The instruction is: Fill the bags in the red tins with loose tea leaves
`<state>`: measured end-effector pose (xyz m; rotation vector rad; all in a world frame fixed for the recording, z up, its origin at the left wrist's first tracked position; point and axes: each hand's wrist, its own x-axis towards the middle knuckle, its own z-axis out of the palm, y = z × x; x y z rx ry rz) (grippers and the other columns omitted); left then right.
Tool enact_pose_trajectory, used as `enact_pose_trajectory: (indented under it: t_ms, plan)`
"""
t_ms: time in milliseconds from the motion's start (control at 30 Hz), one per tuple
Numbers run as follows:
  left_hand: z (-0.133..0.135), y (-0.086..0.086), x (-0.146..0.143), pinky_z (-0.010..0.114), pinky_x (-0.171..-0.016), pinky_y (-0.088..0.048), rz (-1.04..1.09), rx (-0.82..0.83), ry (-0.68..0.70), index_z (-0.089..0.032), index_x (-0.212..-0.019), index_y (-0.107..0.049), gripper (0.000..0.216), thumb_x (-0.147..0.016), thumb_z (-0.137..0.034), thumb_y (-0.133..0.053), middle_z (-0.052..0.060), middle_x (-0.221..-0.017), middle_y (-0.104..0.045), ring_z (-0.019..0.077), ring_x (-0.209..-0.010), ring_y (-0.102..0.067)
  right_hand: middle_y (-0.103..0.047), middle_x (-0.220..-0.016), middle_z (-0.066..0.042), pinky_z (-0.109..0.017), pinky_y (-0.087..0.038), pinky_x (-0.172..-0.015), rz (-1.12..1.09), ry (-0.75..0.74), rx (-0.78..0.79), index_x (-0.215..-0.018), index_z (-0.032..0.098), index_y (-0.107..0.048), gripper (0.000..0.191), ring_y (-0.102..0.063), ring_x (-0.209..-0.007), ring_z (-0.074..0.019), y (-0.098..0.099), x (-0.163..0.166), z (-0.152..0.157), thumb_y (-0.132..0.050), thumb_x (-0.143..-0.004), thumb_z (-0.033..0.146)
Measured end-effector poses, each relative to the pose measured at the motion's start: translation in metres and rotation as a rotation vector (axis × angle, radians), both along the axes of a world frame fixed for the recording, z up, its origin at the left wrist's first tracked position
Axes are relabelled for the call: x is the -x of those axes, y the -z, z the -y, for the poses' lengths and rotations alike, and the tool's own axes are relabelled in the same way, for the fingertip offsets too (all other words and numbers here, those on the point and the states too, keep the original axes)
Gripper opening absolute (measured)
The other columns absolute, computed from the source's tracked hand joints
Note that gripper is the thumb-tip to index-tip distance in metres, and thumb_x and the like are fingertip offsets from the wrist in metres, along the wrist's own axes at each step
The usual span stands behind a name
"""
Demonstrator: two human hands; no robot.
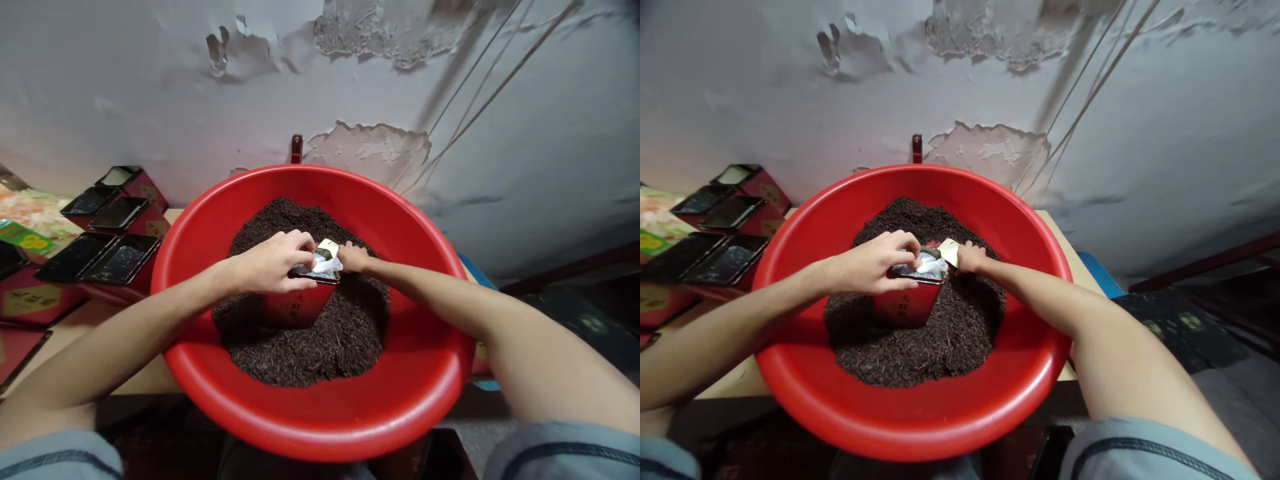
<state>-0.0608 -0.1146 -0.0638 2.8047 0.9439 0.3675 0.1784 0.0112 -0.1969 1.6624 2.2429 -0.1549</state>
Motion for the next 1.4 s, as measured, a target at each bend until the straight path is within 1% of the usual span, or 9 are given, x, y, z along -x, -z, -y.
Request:
enact_pose_trajectory:
  t_ms: [200, 367, 467, 567, 700, 833, 1100, 1267, 1400]
  plan:
    - [0.002, 0.002, 0.0, 0.044, -0.095, -0.047, 0.01, -0.005, -0.003, -0.015, -0.1, -0.07, 0.026, -0.092, -0.04, -0.069, 0.014, -0.121, -0.061, 0.0268, -0.106, -0.058, -0.053, -0.14, -0.025, -0.059, -0.041, -0.106, -0.044, -0.011, -0.049, -0.136, 0.009, -0.055, 0.068, -0.048, -0.132, -0.0425, -0.001, -0.001, -0.001, -0.075, -0.08, 0.043]
    - [0.003, 0.003, 0.001, 0.042, -0.095, -0.048, 0.041, -0.011, 0.003, -0.016, -0.101, -0.07, 0.026, -0.092, -0.04, -0.069, 0.013, -0.118, -0.062, 0.0262, -0.106, -0.058, -0.055, -0.139, -0.026, -0.046, -0.042, -0.108, -0.173, 0.022, -0.16, -0.137, 0.005, -0.049, 0.074, -0.052, -0.13, -0.0382, -0.024, 0.011, -0.003, -0.073, -0.081, 0.047]
    - [0.003, 0.003, 0.002, 0.042, -0.095, -0.048, 0.046, -0.008, 0.003, -0.015, -0.101, -0.07, 0.026, -0.093, -0.04, -0.067, 0.013, -0.118, -0.062, 0.0259, -0.106, -0.058, -0.064, -0.129, -0.02, -0.038, -0.053, -0.093, -0.59, 0.169, -0.14, -0.131, 0.011, -0.053, 0.057, -0.063, -0.115, -0.0303, -0.057, 0.016, -0.012, -0.062, -0.089, 0.047]
    - [0.003, 0.003, 0.002, 0.042, -0.095, -0.048, 0.045, -0.008, 0.006, -0.015, -0.101, -0.07, 0.025, -0.093, -0.038, -0.066, 0.013, -0.118, -0.063, 0.0258, -0.106, -0.059, -0.072, -0.104, -0.013, -0.036, -0.058, -0.071, -1.137, 0.341, 0.114, -0.116, 0.015, -0.059, 0.038, -0.069, -0.084, -0.0235, -0.088, 0.009, -0.017, -0.04, -0.1, 0.044]
    - [0.003, 0.003, 0.001, 0.041, -0.095, -0.048, 0.051, 0.002, 0.005, -0.015, -0.1, -0.069, 0.022, -0.093, -0.036, -0.066, 0.013, -0.118, -0.063, 0.0248, -0.106, -0.058, -0.07, -0.086, -0.008, -0.033, -0.059, -0.062, -1.466, 0.443, 0.235, -0.107, 0.015, -0.062, 0.021, -0.065, -0.068, -0.018, -0.109, -0.01, -0.014, -0.063, -0.089, 0.027]
    - [0.002, 0.005, 0.001, 0.039, -0.096, -0.048, 0.078, 0.011, 0.003, -0.015, -0.102, -0.069, 0.023, -0.093, -0.035, -0.066, 0.012, -0.115, -0.063, 0.0237, -0.106, -0.058, -0.073, -0.1, -0.005, -0.029, -0.059, -0.067, -1.598, 0.402, 0.286, -0.132, 0.02, -0.058, 0.059, -0.067, -0.072, -0.0148, -0.118, -0.019, -0.005, -0.068, -0.075, 0.01]
    - [0.004, 0.005, 0.002, 0.043, -0.101, -0.048, 0.041, 0.032, -0.03, -0.016, -0.109, -0.072, 0.026, -0.093, -0.036, -0.066, 0.014, -0.117, -0.065, 0.0262, -0.112, -0.059, -0.064, -0.137, -0.013, -0.045, -0.049, -0.106, -1.241, -0.287, 0.623, -0.157, 0.018, -0.039, 0.079, -0.063, -0.122, -0.0269, -0.118, -0.008, 0.022, -0.063, -0.083, 0.032]
    - [0.009, 0.001, 0.0, 0.047, -0.103, -0.047, 0.004, -0.018, -0.036, -0.017, -0.114, -0.072, 0.029, -0.092, -0.034, -0.066, 0.017, -0.124, -0.066, 0.0305, -0.119, -0.058, -0.044, -0.157, -0.012, -0.051, -0.03, -0.122, -0.956, -0.614, 0.394, -0.163, 0.022, -0.029, 0.08, -0.037, -0.148, -0.0314, -0.116, 0.001, 0.048, -0.052, -0.094, 0.056]
    - [0.014, -0.001, -0.003, 0.046, -0.095, -0.05, -0.077, -0.034, -0.039, -0.014, -0.094, -0.074, 0.024, -0.09, -0.037, -0.068, 0.016, -0.099, -0.073, 0.031, -0.101, -0.064, -0.034, -0.16, -0.017, -0.056, -0.028, -0.123, -0.922, -0.502, 0.091, -0.167, 0.021, -0.01, 0.103, -0.032, -0.15, -0.0354, -0.093, 0.018, 0.075, -0.058, -0.087, 0.066]
